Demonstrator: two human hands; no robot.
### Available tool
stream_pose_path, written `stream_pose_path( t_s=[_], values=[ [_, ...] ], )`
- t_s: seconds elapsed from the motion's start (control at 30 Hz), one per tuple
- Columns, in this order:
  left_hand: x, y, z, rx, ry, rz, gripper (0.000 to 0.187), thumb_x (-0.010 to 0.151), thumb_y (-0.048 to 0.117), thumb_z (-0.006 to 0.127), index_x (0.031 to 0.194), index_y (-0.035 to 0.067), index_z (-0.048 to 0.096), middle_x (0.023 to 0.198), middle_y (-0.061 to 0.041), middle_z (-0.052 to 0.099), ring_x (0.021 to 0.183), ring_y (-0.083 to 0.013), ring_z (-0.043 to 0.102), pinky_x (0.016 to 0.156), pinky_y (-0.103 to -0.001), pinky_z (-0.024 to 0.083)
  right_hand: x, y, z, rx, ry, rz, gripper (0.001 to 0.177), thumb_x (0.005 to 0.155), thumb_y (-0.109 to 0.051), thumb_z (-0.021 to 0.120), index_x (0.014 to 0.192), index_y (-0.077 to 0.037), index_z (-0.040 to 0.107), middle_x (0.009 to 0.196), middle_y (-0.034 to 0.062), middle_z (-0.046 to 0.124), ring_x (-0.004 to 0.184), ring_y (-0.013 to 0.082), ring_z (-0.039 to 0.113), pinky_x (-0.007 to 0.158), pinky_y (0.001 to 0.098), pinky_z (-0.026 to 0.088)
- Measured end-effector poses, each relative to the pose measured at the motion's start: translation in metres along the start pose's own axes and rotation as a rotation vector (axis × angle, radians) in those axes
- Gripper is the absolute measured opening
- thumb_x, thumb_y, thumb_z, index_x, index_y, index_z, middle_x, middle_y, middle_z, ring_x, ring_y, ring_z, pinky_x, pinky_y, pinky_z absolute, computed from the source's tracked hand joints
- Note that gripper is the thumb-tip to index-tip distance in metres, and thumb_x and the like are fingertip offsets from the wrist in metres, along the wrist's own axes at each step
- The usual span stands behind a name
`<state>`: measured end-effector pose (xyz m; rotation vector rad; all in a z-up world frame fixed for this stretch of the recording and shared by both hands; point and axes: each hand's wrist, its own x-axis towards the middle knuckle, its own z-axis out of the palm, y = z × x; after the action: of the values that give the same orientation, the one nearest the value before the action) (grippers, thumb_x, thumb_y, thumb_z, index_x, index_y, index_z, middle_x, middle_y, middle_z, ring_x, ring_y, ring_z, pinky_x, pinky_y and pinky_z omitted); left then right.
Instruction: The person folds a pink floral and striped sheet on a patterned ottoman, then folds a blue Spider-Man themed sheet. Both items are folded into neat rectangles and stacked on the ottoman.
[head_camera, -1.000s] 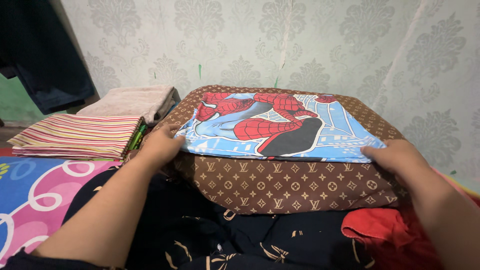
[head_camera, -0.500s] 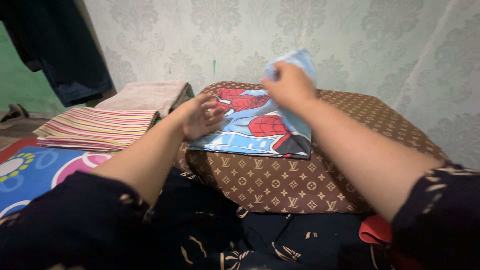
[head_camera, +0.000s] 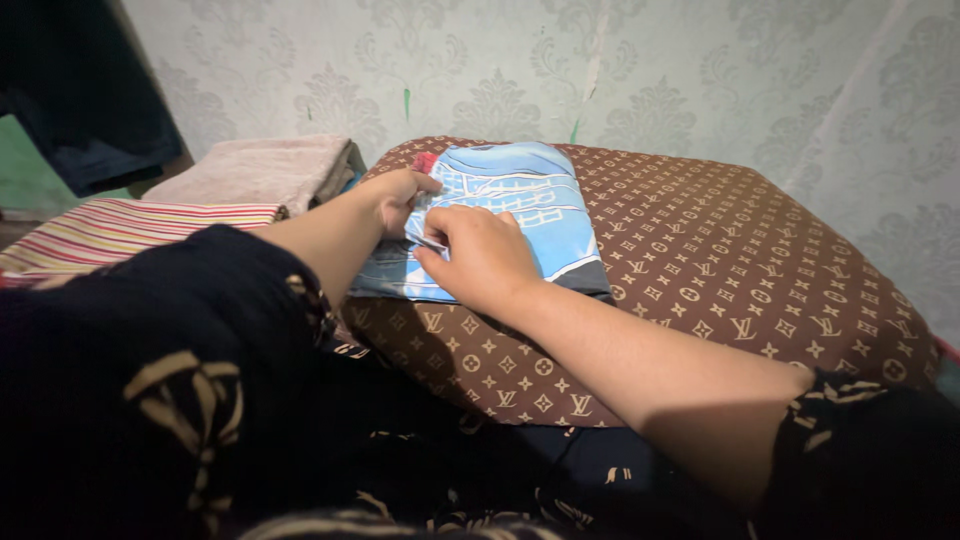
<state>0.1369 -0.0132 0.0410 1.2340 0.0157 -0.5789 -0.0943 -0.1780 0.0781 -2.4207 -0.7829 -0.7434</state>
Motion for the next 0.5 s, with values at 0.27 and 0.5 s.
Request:
stream_pose_path(
  t_s=[0.27, 0.5],
  values=[
    [0.017, 0.008, -0.019, 0.123, 0.127, 0.237, 0.050, 0.091, -0.007, 0.051, 0.136, 0.014, 0.057, 0.120, -0.015, 0.069, 0.105, -0.0317, 0.071, 0.088, -0.052, 0.060, 0.003, -0.006, 0.010, 0.141, -0.006, -0.007, 0.019, 0.085, -0.025, 0.074, 0.088, -0.008, 0.065, 0.088, 0.0085, 0.070, 0.082, 0.0320, 0.068, 0.070, 0.0458, 0.051],
    [0.004, -0.001, -0.030, 0.157, 0.258, 0.309, 0.061, 0.088, -0.015, 0.056, 0.144, 0.009, 0.054, 0.126, -0.018, 0.069, 0.109, -0.0315, 0.071, 0.087, -0.049, 0.063, 0.005, -0.014, 0.018, 0.133, -0.094, -0.008, 0.020, 0.085, -0.026, 0.074, 0.090, -0.008, 0.068, 0.092, 0.0094, 0.072, 0.087, 0.0325, 0.069, 0.073, 0.0448, 0.052]
  ],
)
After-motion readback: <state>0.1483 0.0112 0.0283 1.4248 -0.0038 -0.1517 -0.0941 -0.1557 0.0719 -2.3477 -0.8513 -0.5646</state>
